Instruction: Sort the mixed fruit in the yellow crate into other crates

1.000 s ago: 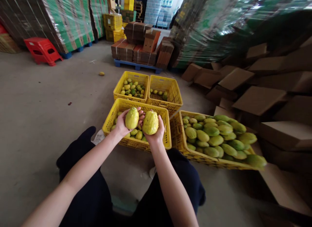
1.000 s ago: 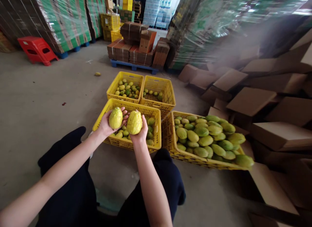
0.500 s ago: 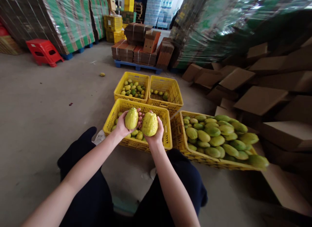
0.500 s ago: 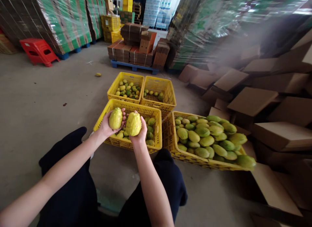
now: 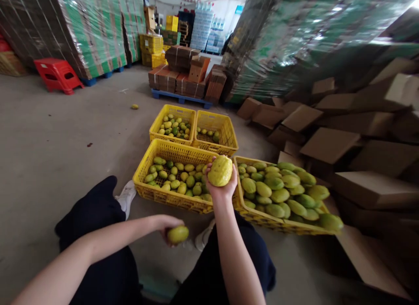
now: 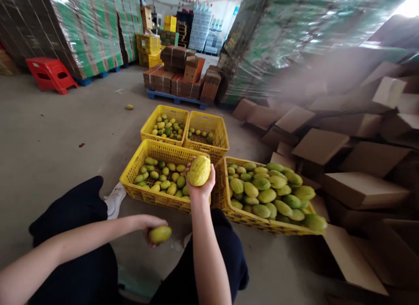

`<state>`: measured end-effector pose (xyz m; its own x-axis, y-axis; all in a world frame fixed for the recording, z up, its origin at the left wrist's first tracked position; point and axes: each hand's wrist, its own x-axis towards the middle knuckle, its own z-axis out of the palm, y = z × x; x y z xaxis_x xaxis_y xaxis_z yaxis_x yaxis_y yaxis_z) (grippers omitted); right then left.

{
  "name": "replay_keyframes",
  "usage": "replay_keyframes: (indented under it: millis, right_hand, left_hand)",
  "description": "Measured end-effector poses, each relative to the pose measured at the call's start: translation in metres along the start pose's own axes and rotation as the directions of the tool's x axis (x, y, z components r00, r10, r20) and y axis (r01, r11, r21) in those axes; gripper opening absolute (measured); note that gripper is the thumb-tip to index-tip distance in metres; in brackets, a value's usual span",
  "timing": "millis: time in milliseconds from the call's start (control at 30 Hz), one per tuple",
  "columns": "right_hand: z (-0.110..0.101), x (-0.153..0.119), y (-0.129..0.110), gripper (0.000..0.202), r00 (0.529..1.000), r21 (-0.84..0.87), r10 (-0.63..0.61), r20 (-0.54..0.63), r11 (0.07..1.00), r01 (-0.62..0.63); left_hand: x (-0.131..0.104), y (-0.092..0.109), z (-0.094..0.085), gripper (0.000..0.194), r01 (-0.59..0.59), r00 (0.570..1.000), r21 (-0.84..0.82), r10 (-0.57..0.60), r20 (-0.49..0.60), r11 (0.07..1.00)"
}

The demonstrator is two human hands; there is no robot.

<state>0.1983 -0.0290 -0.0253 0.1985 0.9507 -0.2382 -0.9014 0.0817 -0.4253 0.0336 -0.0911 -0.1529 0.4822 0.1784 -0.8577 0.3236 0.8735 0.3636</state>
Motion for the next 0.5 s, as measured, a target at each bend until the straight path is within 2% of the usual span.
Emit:
replay_keyframes:
  millis: [33, 100, 167, 233, 267, 333, 367, 400, 433, 467, 500]
  right_hand:
    - [-0.003, -0.001, -0.004, 0.027, 1.000, -0.015, -0.010, 0.008, 1.000, 0.010]
    - [-0.008, -0.005, -0.011, 0.026, 0.999, -0.043, -0.026, 0.028, 0.999, 0.027]
    - [-0.011, -0.009, -0.017, 0.024, 0.998, -0.057, -0.038, 0.042, 0.998, 0.041]
    - [-0.011, -0.012, -0.021, 0.024, 0.998, -0.056, -0.045, 0.035, 0.997, 0.047]
    - [-0.010, -0.014, -0.022, 0.024, 0.999, -0.053, -0.044, 0.024, 0.998, 0.045]
    - [-0.008, -0.016, -0.024, 0.024, 0.999, -0.044, -0.034, -0.002, 0.998, 0.034]
    - [-0.007, -0.017, -0.024, 0.025, 1.000, -0.041, -0.027, -0.013, 0.999, 0.027]
    - [-0.007, -0.017, -0.024, 0.025, 1.000, -0.040, -0.021, -0.019, 0.999, 0.021]
    - [-0.006, -0.018, -0.023, 0.025, 1.000, -0.039, -0.016, -0.022, 0.999, 0.015]
    - [-0.006, -0.018, -0.022, 0.025, 1.000, -0.039, -0.011, -0.022, 0.999, 0.011]
    - [-0.006, -0.018, -0.021, 0.025, 1.000, -0.039, -0.007, -0.019, 0.999, 0.006]
  left_hand:
    - [0.002, -0.009, -0.002, 0.031, 0.101, 0.995, 0.074, -0.100, -0.011, 0.992]
    - [-0.002, -0.005, -0.011, 0.031, 0.151, 0.989, 0.113, -0.150, -0.016, 0.982]
    - [-0.013, 0.029, -0.029, 0.031, 0.057, 0.998, 0.061, -0.055, -0.029, 0.997]
    - [-0.028, 0.084, -0.052, 0.036, -0.147, 0.987, -0.040, 0.144, -0.070, 0.988]
    - [-0.038, 0.115, -0.064, 0.044, -0.292, 0.953, -0.107, 0.279, -0.118, 0.951]
    - [-0.056, 0.170, -0.084, 0.060, -0.529, 0.843, -0.185, 0.488, -0.228, 0.828]
    - [-0.064, 0.189, -0.093, 0.065, -0.652, 0.748, -0.204, 0.576, -0.331, 0.730]
    - [-0.071, 0.202, -0.099, 0.066, -0.722, 0.676, -0.171, 0.631, -0.380, 0.670]
    - [-0.076, 0.207, -0.104, 0.064, -0.742, 0.650, -0.147, 0.649, -0.394, 0.654]
    - [-0.078, 0.204, -0.108, 0.060, -0.746, 0.643, -0.131, 0.656, -0.396, 0.653]
    - [-0.079, 0.196, -0.112, 0.056, -0.727, 0.662, -0.108, 0.650, -0.373, 0.678]
